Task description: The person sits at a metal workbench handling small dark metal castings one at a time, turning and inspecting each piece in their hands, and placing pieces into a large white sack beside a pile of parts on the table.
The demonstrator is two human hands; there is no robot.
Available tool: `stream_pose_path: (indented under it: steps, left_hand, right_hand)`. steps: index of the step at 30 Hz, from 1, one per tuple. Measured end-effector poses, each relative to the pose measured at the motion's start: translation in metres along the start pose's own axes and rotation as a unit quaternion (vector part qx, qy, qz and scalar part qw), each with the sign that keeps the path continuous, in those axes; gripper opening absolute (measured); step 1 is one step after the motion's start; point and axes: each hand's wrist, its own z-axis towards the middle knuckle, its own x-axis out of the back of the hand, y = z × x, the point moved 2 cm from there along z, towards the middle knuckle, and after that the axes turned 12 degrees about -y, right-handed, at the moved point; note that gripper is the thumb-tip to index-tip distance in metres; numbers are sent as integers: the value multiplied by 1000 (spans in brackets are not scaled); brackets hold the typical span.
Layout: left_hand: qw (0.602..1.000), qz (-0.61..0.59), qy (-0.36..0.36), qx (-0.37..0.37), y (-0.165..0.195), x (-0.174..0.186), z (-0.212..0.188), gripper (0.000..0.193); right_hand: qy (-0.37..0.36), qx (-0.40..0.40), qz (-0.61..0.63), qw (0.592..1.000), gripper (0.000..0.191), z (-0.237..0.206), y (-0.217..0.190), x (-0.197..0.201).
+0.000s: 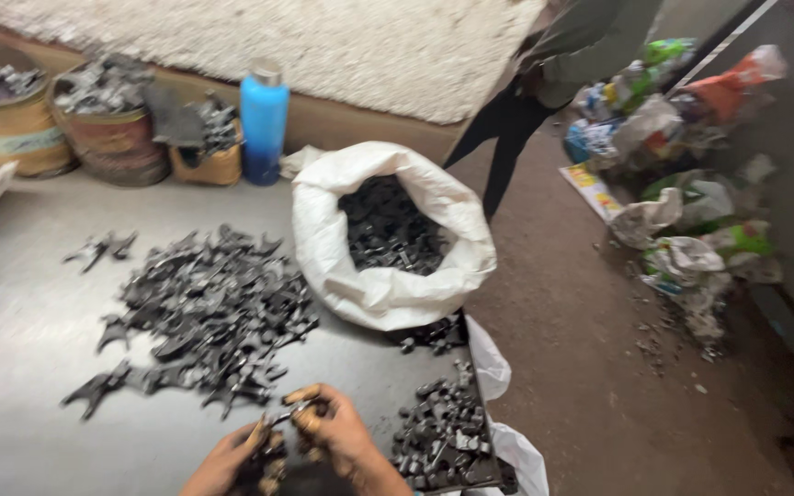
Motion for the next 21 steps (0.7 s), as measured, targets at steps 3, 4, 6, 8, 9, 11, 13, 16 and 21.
stream_pose_path:
  steps: [3,4,6,8,9,11,13,16,21]
  left_hand:
    - [999,-35,-35,-7,-5,-12,-7,44]
    - [999,-38,-15,12,-6,-13,-8,40]
    - [999,-28,-11,23,-9,-18,-10,37]
    - [999,29,-15,18,-6,-21,-5,38]
    - [998,63,3,24,-6,-22,-3,37]
    - [981,187,-13,-46,3,-29,12,28]
    - [963,263,21,-58,18,-37,29,33]
    - [919,327,-22,-219,59,-78,80,39]
    - [833,356,-33,-422,116,-132,146,83]
  right_hand:
    - [92,1,-90,992,18,5,8,10]
    - [118,10,-130,984,16,6,9,13]
    - [132,-12,-128,983,16,6,8,21]
    - [151,-18,-147,977,16,4,6,37]
    - [161,-26,-150,975,17,3,-1,45]
    - [174,0,-163,971,21,0,-24,63]
    - [203,67,-207,955,23,-1,-57,84]
    - [300,98,-267,911,17,3,-112,117]
    - [310,371,-156,861,33,27,-164,146]
